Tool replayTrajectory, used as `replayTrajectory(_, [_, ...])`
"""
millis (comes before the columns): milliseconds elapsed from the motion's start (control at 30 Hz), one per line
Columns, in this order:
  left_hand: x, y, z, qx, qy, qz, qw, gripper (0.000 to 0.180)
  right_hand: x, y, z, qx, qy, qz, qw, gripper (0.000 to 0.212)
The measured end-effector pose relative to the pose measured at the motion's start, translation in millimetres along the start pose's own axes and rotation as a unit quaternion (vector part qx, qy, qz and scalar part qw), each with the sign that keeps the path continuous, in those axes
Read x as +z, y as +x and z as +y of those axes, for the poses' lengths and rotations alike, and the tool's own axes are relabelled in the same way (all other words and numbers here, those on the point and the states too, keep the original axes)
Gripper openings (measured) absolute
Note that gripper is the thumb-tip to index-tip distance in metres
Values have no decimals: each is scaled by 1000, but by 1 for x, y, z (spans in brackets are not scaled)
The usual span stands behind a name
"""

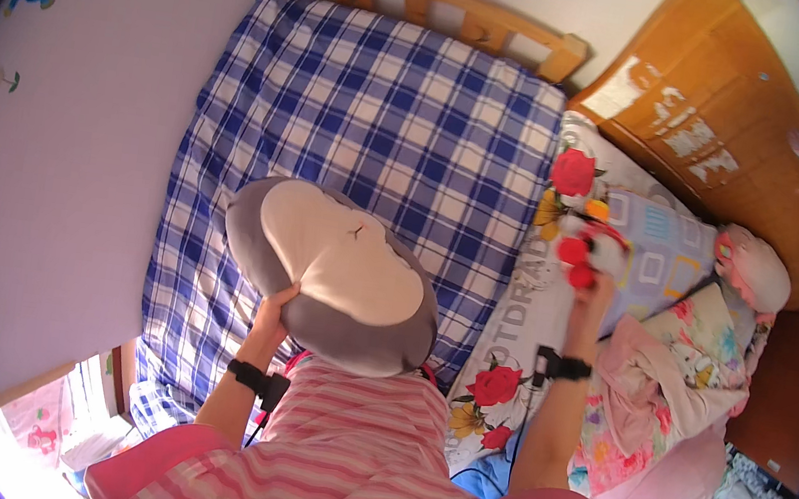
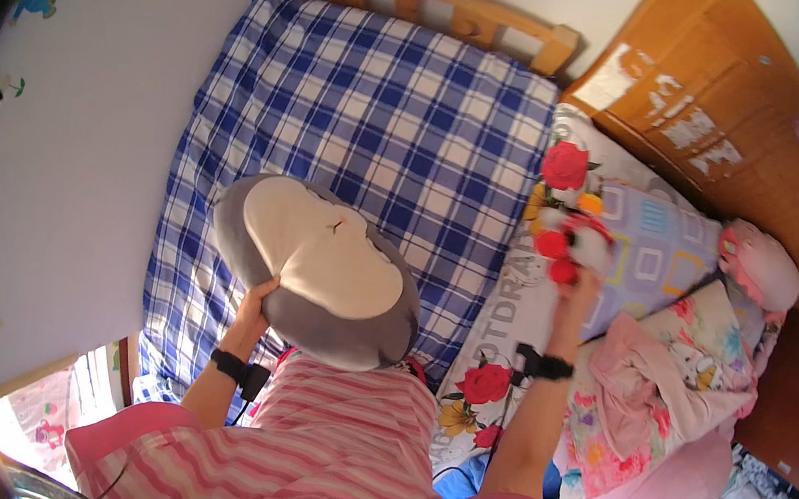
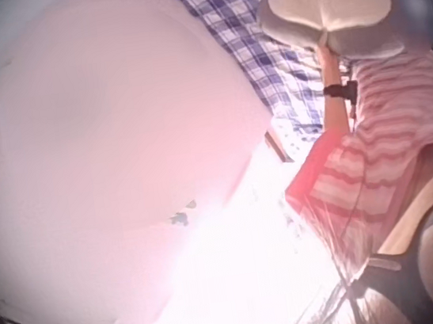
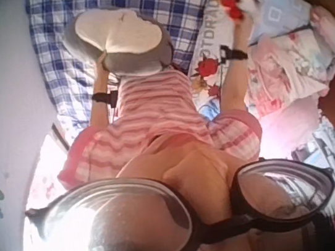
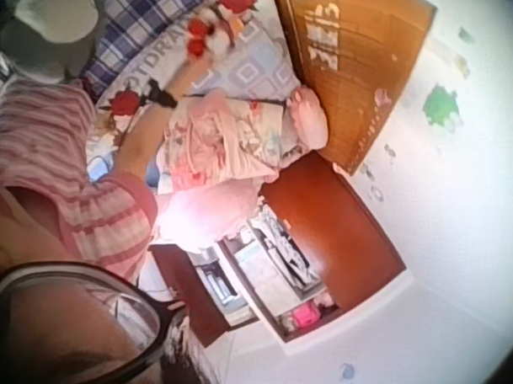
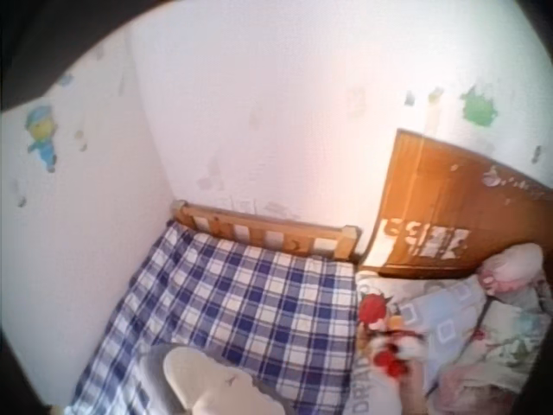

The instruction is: The person clears a bed by moving a large pink stuffed animal and a blue blanket aside, then spreads a blue and white checkered sheet over the mattress. They smooth the sheet and tuck it under the mattress along the sides and corners.

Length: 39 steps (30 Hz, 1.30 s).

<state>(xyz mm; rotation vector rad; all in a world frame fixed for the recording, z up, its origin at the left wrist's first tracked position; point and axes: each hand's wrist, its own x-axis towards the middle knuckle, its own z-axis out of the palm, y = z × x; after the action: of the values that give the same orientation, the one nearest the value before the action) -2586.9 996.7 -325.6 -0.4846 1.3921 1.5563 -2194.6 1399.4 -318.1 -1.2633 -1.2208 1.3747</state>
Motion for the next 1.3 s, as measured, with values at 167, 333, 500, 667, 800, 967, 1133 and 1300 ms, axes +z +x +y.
replayTrajectory(167, [176, -58, 46, 15, 9, -259, 966, 44, -184, -94, -114, -39, 70, 86, 993, 63])
replayTrajectory(333, [359, -174, 40, -102, -22, -601, 793, 41, -164, -235, -73, 226, -55, -64, 970, 54])
replayTrajectory(500, [411, -178, -32, 110, 165, -654, 730, 39, -34, -259, -22, 385, -102, -252, 882, 51])
replayTrajectory(667, [149, -48, -86, 228, 517, -298, 769, 34, 43, -202, 8, 324, -148, -567, 743, 43])
replayTrajectory(800, [-165, -97, -146, 24, 666, 88, 740, 31, 11, -152, 52, 360, -294, -620, 631, 35])
replayTrajectory(967, [-354, -227, -287, -28, 865, 109, 490, 14, -16, -127, 86, 322, -493, -662, 464, 23])
replayTrajectory(1133, [-376, -267, -373, -88, 760, 142, 628, 14, 32, -157, 72, 340, -500, -619, 501, 21])
replayTrajectory(1300, [-419, -277, -377, -174, 141, 499, 837, 52, 46, -213, 61, 341, -518, -560, 549, 19])
